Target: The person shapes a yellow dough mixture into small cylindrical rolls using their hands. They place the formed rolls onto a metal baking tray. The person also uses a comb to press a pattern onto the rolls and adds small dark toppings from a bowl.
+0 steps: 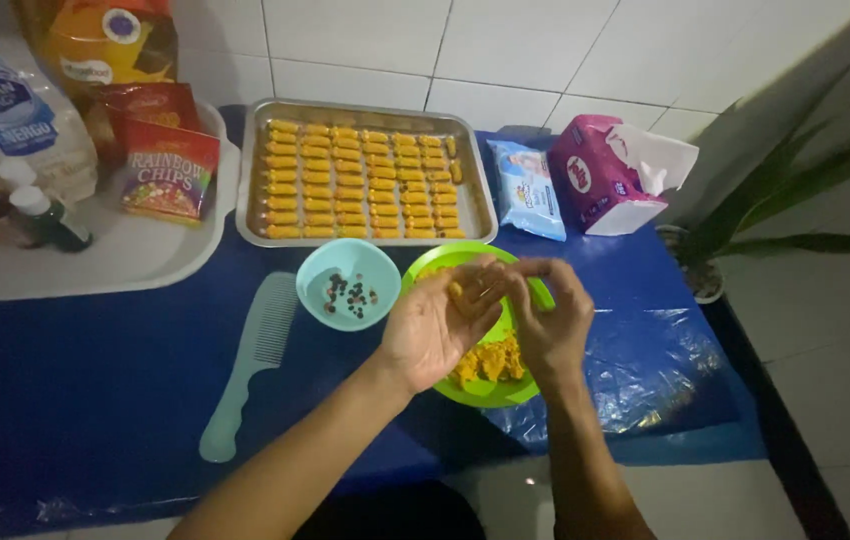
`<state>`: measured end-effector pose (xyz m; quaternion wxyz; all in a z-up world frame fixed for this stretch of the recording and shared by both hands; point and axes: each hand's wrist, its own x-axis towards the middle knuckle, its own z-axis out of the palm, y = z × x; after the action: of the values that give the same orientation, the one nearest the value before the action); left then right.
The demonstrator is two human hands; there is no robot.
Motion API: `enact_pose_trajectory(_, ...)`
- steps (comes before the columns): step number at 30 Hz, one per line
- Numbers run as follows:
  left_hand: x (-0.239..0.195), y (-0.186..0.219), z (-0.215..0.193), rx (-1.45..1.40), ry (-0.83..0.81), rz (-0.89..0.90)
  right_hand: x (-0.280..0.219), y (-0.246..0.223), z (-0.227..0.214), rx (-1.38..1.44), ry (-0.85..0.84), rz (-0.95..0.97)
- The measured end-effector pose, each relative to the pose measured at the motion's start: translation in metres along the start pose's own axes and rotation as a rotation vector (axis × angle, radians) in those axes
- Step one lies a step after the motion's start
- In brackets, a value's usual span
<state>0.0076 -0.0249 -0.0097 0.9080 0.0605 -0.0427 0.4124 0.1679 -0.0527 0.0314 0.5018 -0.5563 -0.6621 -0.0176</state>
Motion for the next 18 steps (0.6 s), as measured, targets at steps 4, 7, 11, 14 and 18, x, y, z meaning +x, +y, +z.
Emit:
enact_pose_trajectory(4,0.001,-0.001,0.002,0.109,0.082,0.055,-0.022,-0.015,0.000,-0.071,-0.038,0.007)
enact_pose_trajectory(7,-0.005,-0.002,0.018,0.206,0.121,0.100,-0.034,-0.019,0.008,-0.160,-0.037,-0.062)
enact_pose_trajectory(11,-0.013,-0.007,0.023,0.369,0.053,0.179,-0.043,-0.039,0.019,-0.122,-0.028,-0.125)
enact_pose_trajectory(14,-0.021,-0.004,0.023,0.661,0.037,0.246,-0.041,-0.051,0.021,0.037,-0.003,-0.107)
enact_pose_trajectory(18,-0.071,0.049,0.063,1.352,-0.017,0.533,-0.046,-0.021,0.023,0.209,-0.027,0.006)
